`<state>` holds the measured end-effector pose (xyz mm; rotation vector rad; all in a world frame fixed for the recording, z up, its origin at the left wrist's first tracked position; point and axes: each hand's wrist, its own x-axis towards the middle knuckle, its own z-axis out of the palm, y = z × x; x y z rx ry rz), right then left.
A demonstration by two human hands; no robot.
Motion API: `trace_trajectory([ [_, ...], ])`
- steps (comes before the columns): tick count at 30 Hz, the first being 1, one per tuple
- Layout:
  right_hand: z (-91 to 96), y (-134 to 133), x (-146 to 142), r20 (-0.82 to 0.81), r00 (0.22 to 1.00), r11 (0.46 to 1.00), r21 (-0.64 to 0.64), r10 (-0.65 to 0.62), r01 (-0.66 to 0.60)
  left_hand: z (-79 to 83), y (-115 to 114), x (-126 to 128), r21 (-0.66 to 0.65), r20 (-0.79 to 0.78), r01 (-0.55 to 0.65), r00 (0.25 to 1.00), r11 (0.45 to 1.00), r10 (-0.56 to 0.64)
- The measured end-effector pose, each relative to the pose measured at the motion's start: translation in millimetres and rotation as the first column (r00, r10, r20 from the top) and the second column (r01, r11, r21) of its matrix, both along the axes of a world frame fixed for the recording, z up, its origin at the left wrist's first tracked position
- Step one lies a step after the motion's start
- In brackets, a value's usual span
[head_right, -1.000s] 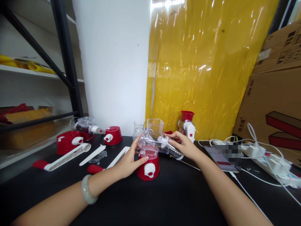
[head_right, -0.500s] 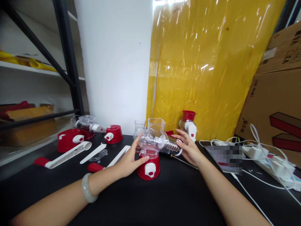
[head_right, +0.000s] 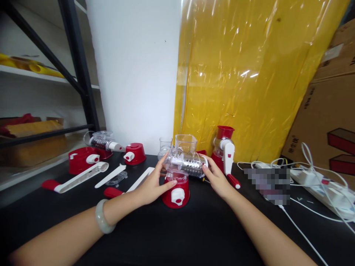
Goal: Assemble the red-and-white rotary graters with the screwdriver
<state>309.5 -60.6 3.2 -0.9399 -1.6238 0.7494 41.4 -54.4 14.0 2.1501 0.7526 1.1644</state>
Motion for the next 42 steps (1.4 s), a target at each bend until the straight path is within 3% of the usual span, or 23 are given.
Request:
trace_trajectory([
  [6, -2.4, 1.1, -2.1, -0.022, 1.0, 1.0, -0.014, -0.011, 0.01, -0.2, 0.6, -0.5, -0.027, 0.011, 0.03, 0.999, 0.999, -0.03],
  [11, 6.0, -6.0, -9.6, -0.022, 0.999, 0.998, 0.046, -0.047, 0.048, -1.3, 1.6, -0.5, -0.02, -0.005, 0.031, 0.999, 0.999, -0.031],
  [16, 15.0, -13.7, -6.4, 0.082, 0.99, 0.989, 0.095, -0.118, 0.11, -1.4, 1.3, -1.1, 0.006, -0.008, 0.013, 1.0, 1.0, -0.013],
  [21, 13.7, -14.5, -3.4, 0.024, 0.982, 0.982, 0.041, -0.188, 0.187, -3.3, 2.4, -1.1, 0.022, 0.003, 0.01, 1.0, 1.0, -0.01],
  [26, 9.4, -13.8, -11.7, -0.115, 0.989, 0.991, -0.103, -0.097, 0.085, -3.6, 2.5, -0.6, -0.003, -0.003, 0.013, 1.0, 1.0, -0.013],
  [32, 11.7, -20.6, -21.7, -0.253, 0.967, 0.983, -0.176, 0.005, -0.051, -1.8, 2.1, -0.8, -0.002, -0.009, 0.003, 1.0, 1.0, -0.003],
  [42, 18.3, -24.0, -20.0, -0.385, 0.921, 0.979, -0.162, 0.051, -0.122, -2.3, 3.1, -1.4, 0.06, 0.005, 0.015, 1.0, 0.998, -0.016],
])
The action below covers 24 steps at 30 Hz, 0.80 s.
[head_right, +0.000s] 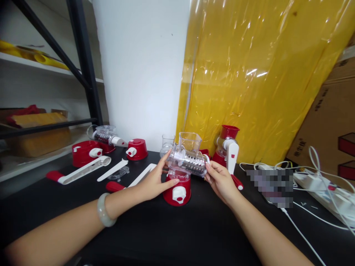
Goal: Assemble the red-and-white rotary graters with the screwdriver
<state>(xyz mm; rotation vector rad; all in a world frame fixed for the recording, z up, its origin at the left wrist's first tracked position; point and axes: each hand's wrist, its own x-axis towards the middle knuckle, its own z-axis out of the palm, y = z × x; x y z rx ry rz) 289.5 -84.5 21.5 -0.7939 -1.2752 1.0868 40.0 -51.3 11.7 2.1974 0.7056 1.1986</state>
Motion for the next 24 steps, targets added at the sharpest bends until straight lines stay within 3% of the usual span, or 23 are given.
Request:
trace_trajectory([
  [11, 1.8, 3.1, -4.7, -0.065, 0.998, 1.0, 0.01, 0.008, -0.007, 0.1, 0.4, -0.4, 0.002, -0.045, -0.019, 0.999, 1.0, 0.02],
  [19, 4.0, -2.2, -16.1, -0.047, 0.995, 0.995, 0.048, 0.085, -0.083, -12.0, 4.5, 5.6, -0.078, 0.014, -0.055, 0.998, 0.995, 0.056],
  [21, 4.1, -3.7, -16.4, -0.035, 0.996, 0.995, 0.046, 0.086, -0.085, -5.9, 4.3, 4.2, -0.09, -0.016, -0.047, 0.999, 0.995, 0.046],
  [24, 1.6, -2.4, -13.4, -0.038, 0.998, 0.999, 0.023, 0.041, -0.041, 20.6, 4.5, -11.8, -0.078, -0.172, 0.008, 0.985, 0.997, -0.021],
])
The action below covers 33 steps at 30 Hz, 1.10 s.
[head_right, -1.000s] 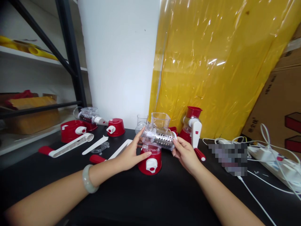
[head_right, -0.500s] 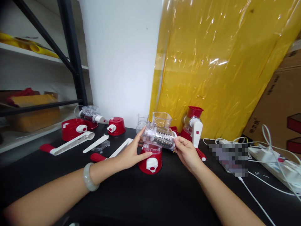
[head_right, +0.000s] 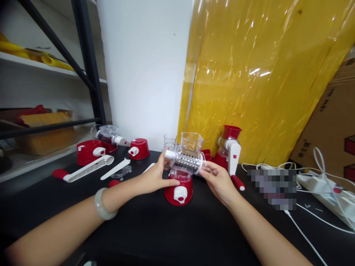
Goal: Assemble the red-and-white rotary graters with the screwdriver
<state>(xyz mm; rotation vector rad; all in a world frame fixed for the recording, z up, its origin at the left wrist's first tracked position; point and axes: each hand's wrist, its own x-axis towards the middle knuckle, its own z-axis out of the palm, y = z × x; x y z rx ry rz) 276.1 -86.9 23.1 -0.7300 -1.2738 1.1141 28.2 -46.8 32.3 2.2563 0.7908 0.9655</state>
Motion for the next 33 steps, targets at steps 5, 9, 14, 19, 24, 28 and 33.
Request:
trace_trajectory([
  [5, -5.0, 4.0, 3.9, -0.006, 1.0, 1.0, -0.02, -0.022, 0.022, 52.9, 4.7, -52.3, 0.129, -0.439, -0.12, 0.883, 0.984, 0.165],
  [9, -3.8, 2.6, 2.5, -0.006, 0.999, 0.998, -0.032, -0.054, 0.053, 46.5, 12.2, -69.0, 0.254, -0.592, -0.343, 0.684, 0.904, 0.426],
  [14, -7.4, 4.7, 5.8, 0.005, 0.998, 0.997, -0.048, -0.068, 0.068, 10.5, 17.5, -58.9, 0.227, -0.674, -0.372, 0.607, 0.9, 0.421],
  [19, -11.9, 6.8, 9.6, 0.071, 0.996, 0.999, -0.018, -0.048, 0.05, 26.9, 23.7, -59.7, 0.27, -0.587, -0.401, 0.652, 0.876, 0.479],
  [24, -8.5, 1.7, 6.9, 0.089, 0.994, 0.998, 0.02, -0.065, 0.064, 44.8, 21.8, -52.7, 0.266, -0.187, -0.382, 0.88, 0.885, 0.436],
  [28, -2.3, -5.1, 3.6, 0.11, 0.992, 0.997, 0.045, -0.067, 0.063, 33.3, 13.5, -34.5, 0.259, -0.114, -0.284, 0.94, 0.923, 0.321],
  [33, 3.6, -14.2, 0.2, 0.184, 0.974, 0.987, 0.115, -0.136, 0.116, 25.8, 7.9, -23.1, 0.268, -0.112, -0.261, 0.948, 0.927, 0.299],
])
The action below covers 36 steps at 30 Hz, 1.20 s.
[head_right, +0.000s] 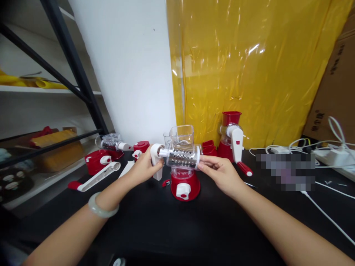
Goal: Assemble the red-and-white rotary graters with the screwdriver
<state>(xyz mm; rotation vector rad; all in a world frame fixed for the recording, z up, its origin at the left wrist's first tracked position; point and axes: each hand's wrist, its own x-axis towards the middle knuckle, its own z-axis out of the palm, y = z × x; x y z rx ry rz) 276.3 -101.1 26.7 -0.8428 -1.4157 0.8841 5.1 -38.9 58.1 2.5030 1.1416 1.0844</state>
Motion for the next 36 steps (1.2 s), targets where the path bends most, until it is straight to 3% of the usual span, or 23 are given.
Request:
trace_trajectory([
  [5, 1.3, -7.6, -3.9, 0.043, 0.997, 0.995, 0.075, -0.069, 0.066, 3.1, -5.3, 1.5, 0.052, -0.07, -0.064, 0.995, 0.997, 0.068],
  [17, 5.4, -13.4, -5.9, 0.145, 0.987, 0.99, 0.131, -0.069, 0.05, -3.0, -6.7, 6.8, 0.114, -0.072, -0.114, 0.99, 0.987, 0.123],
  [21, 6.0, -14.2, -7.7, 0.149, 0.986, 0.987, 0.152, -0.075, 0.052, -2.4, -9.6, 8.5, 0.133, -0.034, -0.031, 0.999, 0.991, 0.036],
  [25, 4.9, -9.7, -6.3, 0.09, 0.992, 0.992, 0.106, -0.083, 0.074, -4.1, -9.9, 11.9, 0.019, 0.078, 0.112, 0.991, 0.993, -0.113],
  [30, 2.6, -3.5, -4.0, 0.053, 0.993, 0.992, 0.07, -0.11, 0.106, -5.5, -1.4, 12.5, -0.079, 0.227, 0.333, 0.924, 0.94, -0.308],
  [36, 0.2, 1.2, -0.4, 0.082, 0.992, 0.995, 0.04, -0.099, 0.096, 6.1, 0.5, 15.4, -0.069, 0.167, 0.327, 0.935, 0.943, -0.312],
])
